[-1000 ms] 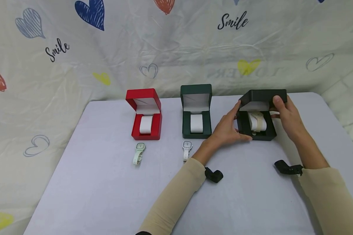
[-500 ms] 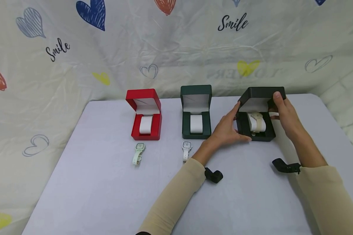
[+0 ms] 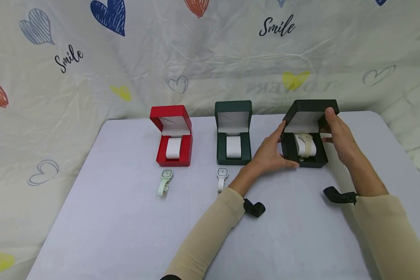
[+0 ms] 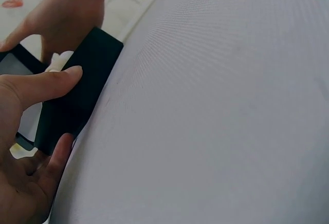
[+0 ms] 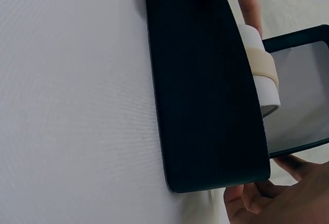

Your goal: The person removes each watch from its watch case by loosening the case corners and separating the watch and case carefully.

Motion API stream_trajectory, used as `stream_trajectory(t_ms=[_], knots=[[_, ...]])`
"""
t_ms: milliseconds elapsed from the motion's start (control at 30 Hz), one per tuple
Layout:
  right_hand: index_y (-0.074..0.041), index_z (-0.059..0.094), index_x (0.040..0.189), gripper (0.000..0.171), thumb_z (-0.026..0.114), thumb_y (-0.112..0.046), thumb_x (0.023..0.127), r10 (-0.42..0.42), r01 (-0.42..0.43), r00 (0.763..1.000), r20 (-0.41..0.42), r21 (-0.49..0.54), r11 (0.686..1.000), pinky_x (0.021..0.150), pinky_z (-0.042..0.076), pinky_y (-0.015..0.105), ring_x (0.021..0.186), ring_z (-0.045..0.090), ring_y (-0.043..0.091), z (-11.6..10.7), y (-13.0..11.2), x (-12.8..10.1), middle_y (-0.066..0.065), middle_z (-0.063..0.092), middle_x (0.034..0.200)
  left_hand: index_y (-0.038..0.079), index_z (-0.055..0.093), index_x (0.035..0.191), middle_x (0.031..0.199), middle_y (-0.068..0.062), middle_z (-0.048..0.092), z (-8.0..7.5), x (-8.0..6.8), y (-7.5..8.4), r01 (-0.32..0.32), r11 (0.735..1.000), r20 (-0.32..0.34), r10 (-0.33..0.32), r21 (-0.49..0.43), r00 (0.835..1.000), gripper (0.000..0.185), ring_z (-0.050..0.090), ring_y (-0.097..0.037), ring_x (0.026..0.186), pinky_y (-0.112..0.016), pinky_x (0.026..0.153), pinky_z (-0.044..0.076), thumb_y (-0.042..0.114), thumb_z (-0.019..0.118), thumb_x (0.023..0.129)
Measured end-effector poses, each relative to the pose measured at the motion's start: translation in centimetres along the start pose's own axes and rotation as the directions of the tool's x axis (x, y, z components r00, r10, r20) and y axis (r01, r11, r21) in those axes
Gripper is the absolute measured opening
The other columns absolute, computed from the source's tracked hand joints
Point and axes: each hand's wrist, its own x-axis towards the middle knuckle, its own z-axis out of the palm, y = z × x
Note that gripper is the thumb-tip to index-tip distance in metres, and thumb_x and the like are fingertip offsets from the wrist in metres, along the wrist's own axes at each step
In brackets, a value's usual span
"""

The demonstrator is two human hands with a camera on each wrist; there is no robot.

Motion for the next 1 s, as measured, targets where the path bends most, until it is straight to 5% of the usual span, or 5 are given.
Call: stream_trajectory(t_ms=[167, 600, 767, 900, 1000], knots=[[0.0, 0.024, 0.162, 0.089, 0.027, -0.068, 0.105, 0.017, -0.017, 1.0, 0.008, 0.0, 1.0, 0.074, 0.048, 0.012, 0.102, 0.046, 0.004, -0.2, -0.2, 0.1, -0.006, 0.044, 0.119, 0.036, 0.005, 0.168, 0.173, 0.01, 0.026, 0.1, 0.0, 0.0, 0.01, 1.0, 0.0, -0.01, 0.008, 1.0, 0.134, 0.052, -0.012, 0.145, -0.013, 0.092, 0.051, 0.032, 0.097, 0.072], [-0.001, 0.016, 0.166, 0.095, 0.025, -0.071, 0.103, 0.066, -0.065, 0.997, 0.036, -0.032, 0.997, 0.07, 0.05, 0.012, 0.098, 0.049, -0.001, -0.3, -1.1, 0.5, 0.022, 0.044, 0.134, 0.034, 0.006, 0.168, 0.172, 0.008, 0.027, -0.1, -0.1, 0.2, 0.01, 1.0, -0.006, -0.01, 0.022, 1.0, 0.133, 0.052, -0.014, 0.146, -0.015, 0.098, 0.052, 0.032, 0.097, 0.071], [-0.001, 0.017, 0.166, 0.093, 0.025, -0.07, 0.104, 0.051, -0.05, 0.997, 0.06, -0.028, 0.998, 0.073, 0.049, 0.012, 0.102, 0.049, 0.0, -0.5, -0.9, 0.3, 0.014, 0.045, 0.133, 0.037, 0.006, 0.168, 0.172, 0.009, 0.029, -0.1, -0.1, 0.2, 0.02, 1.0, -0.012, -0.019, 0.023, 1.0, 0.132, 0.051, -0.013, 0.146, -0.017, 0.099, 0.052, 0.033, 0.097, 0.072], [-0.001, 0.033, 0.154, 0.082, 0.028, -0.067, 0.105, 0.045, -0.044, 0.997, 0.064, -0.013, 0.999, 0.075, 0.05, 0.011, 0.102, 0.049, 0.002, -0.6, -0.7, -0.1, 0.001, 0.046, 0.12, 0.036, 0.006, 0.168, 0.172, 0.009, 0.029, 0.0, -0.1, 0.2, 0.023, 1.0, -0.008, -0.022, 0.019, 1.0, 0.132, 0.051, -0.013, 0.146, -0.018, 0.1, 0.052, 0.032, 0.097, 0.072], [0.003, 0.032, 0.153, 0.08, 0.031, -0.062, 0.107, 0.039, -0.038, 0.998, 0.046, -0.038, 0.999, 0.075, 0.05, 0.01, 0.101, 0.048, 0.0, -0.5, -0.7, -0.5, 0.007, 0.047, 0.124, 0.036, 0.006, 0.168, 0.172, 0.009, 0.028, 0.1, -0.1, 0.2, 0.023, 1.0, -0.004, -0.023, 0.017, 1.0, 0.132, 0.051, -0.013, 0.146, -0.017, 0.099, 0.052, 0.032, 0.097, 0.072]])
